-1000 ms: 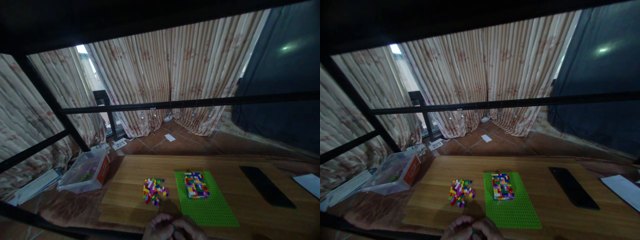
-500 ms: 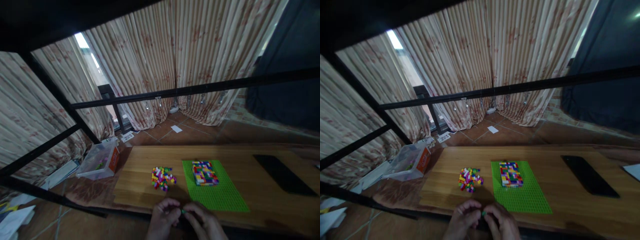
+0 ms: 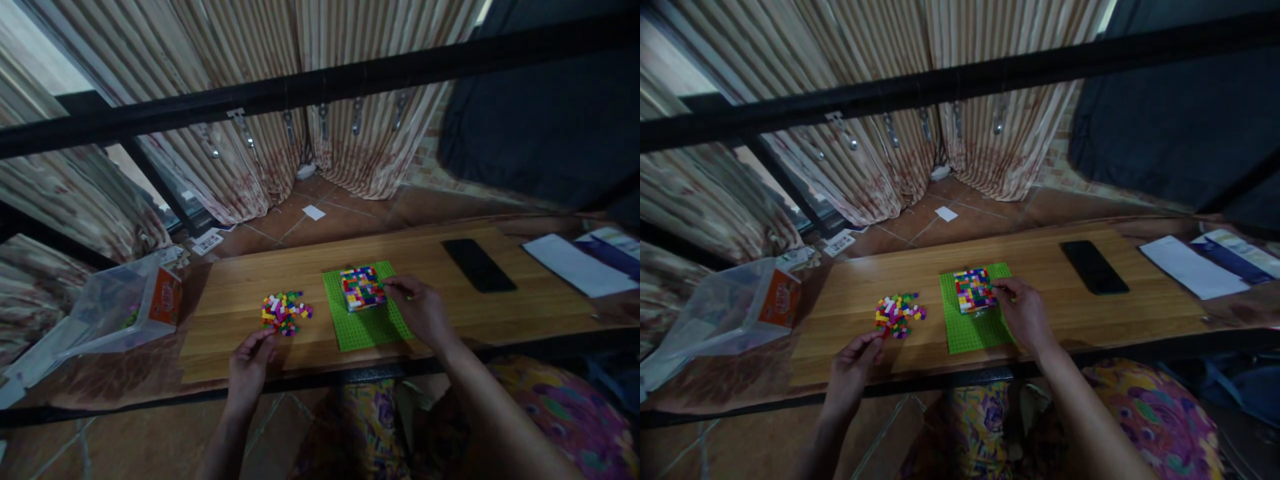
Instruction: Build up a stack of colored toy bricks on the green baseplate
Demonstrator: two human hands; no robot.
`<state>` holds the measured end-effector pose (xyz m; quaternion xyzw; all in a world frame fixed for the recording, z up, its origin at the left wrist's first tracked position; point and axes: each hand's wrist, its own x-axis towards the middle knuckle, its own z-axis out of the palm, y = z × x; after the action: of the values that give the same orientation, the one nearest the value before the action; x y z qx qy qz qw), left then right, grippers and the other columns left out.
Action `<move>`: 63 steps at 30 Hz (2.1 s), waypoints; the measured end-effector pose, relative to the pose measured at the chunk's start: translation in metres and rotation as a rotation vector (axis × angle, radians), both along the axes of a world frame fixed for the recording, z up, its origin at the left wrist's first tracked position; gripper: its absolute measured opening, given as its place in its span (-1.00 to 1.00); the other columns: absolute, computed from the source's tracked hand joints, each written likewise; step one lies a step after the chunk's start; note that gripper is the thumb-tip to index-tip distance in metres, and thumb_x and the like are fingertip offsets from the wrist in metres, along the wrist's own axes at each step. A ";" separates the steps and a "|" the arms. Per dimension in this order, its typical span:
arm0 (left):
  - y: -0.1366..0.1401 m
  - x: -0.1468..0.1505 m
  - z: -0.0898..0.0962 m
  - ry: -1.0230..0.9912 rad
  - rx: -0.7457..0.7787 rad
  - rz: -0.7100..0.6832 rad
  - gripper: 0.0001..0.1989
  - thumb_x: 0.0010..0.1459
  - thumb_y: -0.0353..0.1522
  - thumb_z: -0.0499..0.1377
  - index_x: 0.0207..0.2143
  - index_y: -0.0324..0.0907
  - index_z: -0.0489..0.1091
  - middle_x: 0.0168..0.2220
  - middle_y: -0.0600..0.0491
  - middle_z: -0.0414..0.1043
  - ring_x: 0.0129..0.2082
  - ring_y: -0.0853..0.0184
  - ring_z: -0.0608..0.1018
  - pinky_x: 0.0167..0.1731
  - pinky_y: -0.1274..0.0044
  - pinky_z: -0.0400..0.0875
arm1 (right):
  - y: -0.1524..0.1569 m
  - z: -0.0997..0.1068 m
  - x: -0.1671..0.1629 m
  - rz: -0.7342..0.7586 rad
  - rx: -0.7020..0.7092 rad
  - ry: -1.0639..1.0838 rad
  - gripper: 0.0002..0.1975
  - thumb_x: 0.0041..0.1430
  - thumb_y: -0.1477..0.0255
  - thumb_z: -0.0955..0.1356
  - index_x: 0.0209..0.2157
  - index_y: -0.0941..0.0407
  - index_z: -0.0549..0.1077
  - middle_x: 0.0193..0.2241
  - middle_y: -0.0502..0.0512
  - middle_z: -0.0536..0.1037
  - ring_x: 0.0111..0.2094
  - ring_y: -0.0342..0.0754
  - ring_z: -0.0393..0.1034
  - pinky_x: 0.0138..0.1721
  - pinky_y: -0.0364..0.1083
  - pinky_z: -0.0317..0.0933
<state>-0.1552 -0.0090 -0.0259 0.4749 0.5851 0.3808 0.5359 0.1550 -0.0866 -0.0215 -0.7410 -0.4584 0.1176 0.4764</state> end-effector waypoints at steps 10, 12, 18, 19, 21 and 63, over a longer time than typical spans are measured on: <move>0.018 -0.007 -0.020 0.068 0.028 0.022 -0.58 -0.16 -0.18 0.32 -0.27 -0.28 0.52 -0.48 0.08 0.48 -0.49 0.42 0.45 -0.44 0.59 0.37 | 0.031 -0.007 0.029 0.147 -0.089 -0.050 -0.85 0.06 0.36 0.37 -0.35 0.07 0.59 -0.28 0.08 0.52 -0.26 -0.04 0.43 -0.21 -0.04 0.27; 0.019 -0.008 -0.023 0.074 0.025 0.019 -0.57 -0.16 -0.17 0.32 -0.26 -0.27 0.53 -0.49 0.08 0.48 -0.49 0.41 0.46 -0.44 0.58 0.37 | 0.035 -0.009 0.032 0.168 -0.086 0.019 -0.86 0.02 0.35 0.39 -0.38 0.07 0.59 -0.26 0.08 0.52 -0.24 -0.03 0.42 -0.21 -0.04 0.27; 0.018 -0.007 -0.023 0.081 0.034 0.021 -0.56 -0.17 -0.15 0.33 -0.27 -0.25 0.54 -0.49 0.07 0.50 -0.50 0.38 0.48 -0.45 0.56 0.39 | 0.045 -0.013 0.035 0.164 -0.051 0.441 -0.79 -0.21 0.35 0.48 -0.43 0.09 0.55 -0.33 0.04 0.56 -0.26 -0.02 0.41 -0.19 -0.01 0.29; 0.018 -0.007 -0.022 0.088 0.038 0.019 -0.57 -0.17 -0.15 0.33 -0.27 -0.25 0.54 -0.49 0.07 0.50 -0.50 0.38 0.49 -0.44 0.56 0.39 | 0.046 -0.014 0.034 0.165 -0.053 0.489 -0.76 -0.23 0.34 0.48 -0.42 0.09 0.54 -0.35 0.03 0.56 -0.30 -0.04 0.42 -0.22 -0.01 0.31; 0.017 -0.006 -0.020 0.103 0.048 0.018 -0.57 -0.17 -0.16 0.33 -0.27 -0.25 0.55 -0.48 0.06 0.51 -0.49 0.38 0.49 -0.44 0.56 0.39 | 0.047 -0.016 0.033 0.171 -0.053 0.547 -0.70 -0.24 0.31 0.48 -0.37 0.09 0.52 -0.39 0.01 0.56 -0.38 -0.07 0.42 -0.27 -0.03 0.32; 0.003 -0.014 -0.042 0.051 0.298 -0.247 -0.77 0.09 -0.30 0.22 -0.19 -0.19 0.49 -0.24 0.01 0.54 -0.22 0.29 0.54 -0.15 0.50 0.39 | 0.058 -0.038 -0.125 0.424 -0.164 -0.342 -0.84 0.19 0.48 0.29 -0.27 0.11 0.52 -0.27 0.14 0.49 -0.19 0.03 0.36 -0.09 -0.02 0.24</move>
<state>-0.1689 -0.0057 -0.0683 0.6268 0.4729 0.3821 0.4874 0.0301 -0.0285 -0.0598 -0.6735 -0.6661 0.1246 0.2954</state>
